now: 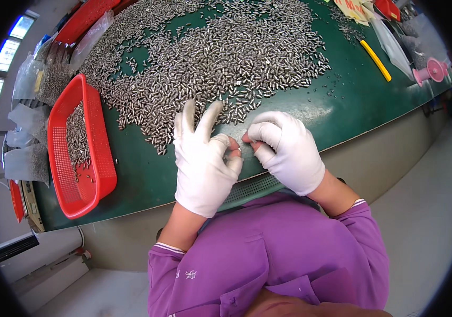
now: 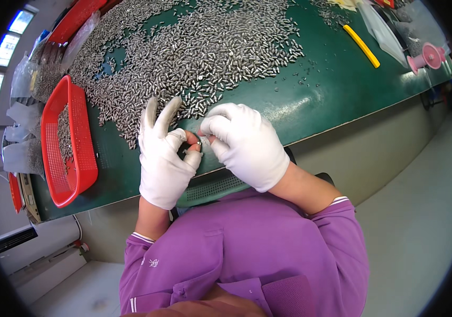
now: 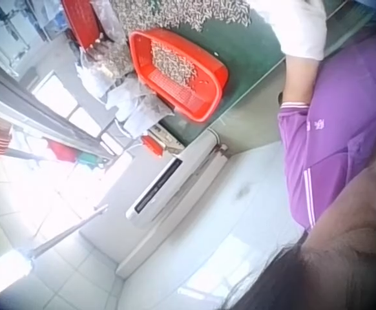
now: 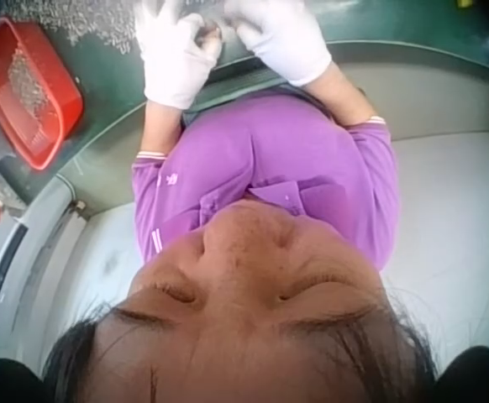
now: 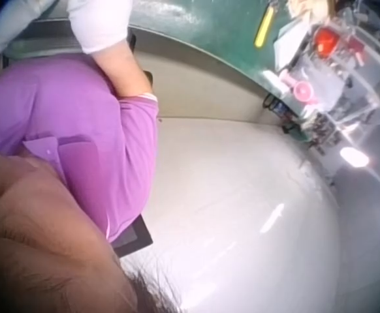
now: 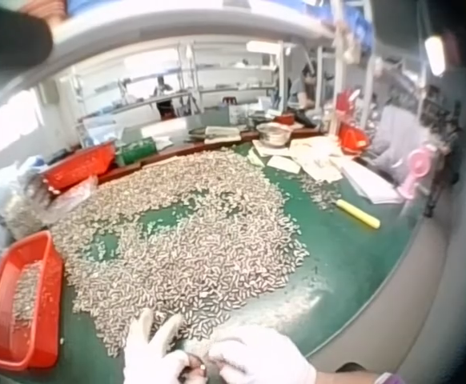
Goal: Sorting and inspecting small metal hardware components at a workbench.
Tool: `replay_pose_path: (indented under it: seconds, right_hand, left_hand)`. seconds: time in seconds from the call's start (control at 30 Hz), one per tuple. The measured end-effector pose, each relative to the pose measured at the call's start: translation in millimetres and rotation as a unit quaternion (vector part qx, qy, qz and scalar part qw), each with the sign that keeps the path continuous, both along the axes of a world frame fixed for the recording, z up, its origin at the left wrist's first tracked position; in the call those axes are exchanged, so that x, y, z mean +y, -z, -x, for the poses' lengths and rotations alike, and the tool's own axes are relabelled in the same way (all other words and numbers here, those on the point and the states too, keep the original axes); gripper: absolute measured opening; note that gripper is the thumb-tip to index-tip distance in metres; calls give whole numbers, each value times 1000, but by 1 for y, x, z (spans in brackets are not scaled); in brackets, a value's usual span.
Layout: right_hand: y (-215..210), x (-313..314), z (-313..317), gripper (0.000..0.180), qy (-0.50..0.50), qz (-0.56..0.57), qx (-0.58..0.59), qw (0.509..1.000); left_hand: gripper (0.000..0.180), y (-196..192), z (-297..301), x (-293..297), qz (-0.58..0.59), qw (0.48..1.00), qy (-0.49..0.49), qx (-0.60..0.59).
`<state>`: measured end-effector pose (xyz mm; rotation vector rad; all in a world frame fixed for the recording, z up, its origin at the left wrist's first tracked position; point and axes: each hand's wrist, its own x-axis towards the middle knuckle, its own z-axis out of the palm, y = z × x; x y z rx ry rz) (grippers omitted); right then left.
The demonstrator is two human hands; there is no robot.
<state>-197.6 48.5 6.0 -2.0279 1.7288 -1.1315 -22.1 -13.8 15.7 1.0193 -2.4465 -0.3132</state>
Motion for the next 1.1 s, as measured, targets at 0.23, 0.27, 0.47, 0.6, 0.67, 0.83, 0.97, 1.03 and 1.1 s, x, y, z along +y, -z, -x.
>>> replay_pose_path:
  seconds: [0.23, 0.27, 0.47, 0.6, 0.67, 0.83, 0.97, 1.03, 1.1]
  right_hand:
    - [3, -1, -4, 17, 27, -13, -45, 999]
    - [2, -1, -4, 16, 26, -11, -25, 999]
    - [-1, -2, -3, 15, -7, -18, 51, 999]
    - [-1, -4, -6, 12, 15, -9, 55, 998]
    - [-1, -5, -6, 11, 17, -8, 65, 998]
    - [-2, -7, -7, 11, 14, -27, 85, 996]
    - [-5, -11, -9, 13, 8, -51, 98, 994]
    - [-4, -10, -9, 12, -1, -44, 100, 994]
    - [-1, -10, -7, 11, -2, -34, 87, 996]
  left_hand:
    - [16, 1, -5, 2, 5, 1000, -16, 14]
    - [16, 1, -5, 2, 5, 1000, -16, 14]
    - [12, 4, -5, 1, 19, 999, -22, 30]
    - [11, 14, -12, -1, 70, 994, -71, 35]
    - [16, 13, -23, -13, 126, 983, -119, 61]
    - [22, 8, -33, -22, 172, 960, -211, 69]
    - [19, 7, -32, -14, 126, 987, -98, 35]
    - [19, 10, -25, -7, 99, 992, -65, 48]
    - [20, 10, -23, -2, 90, 993, -65, 47]
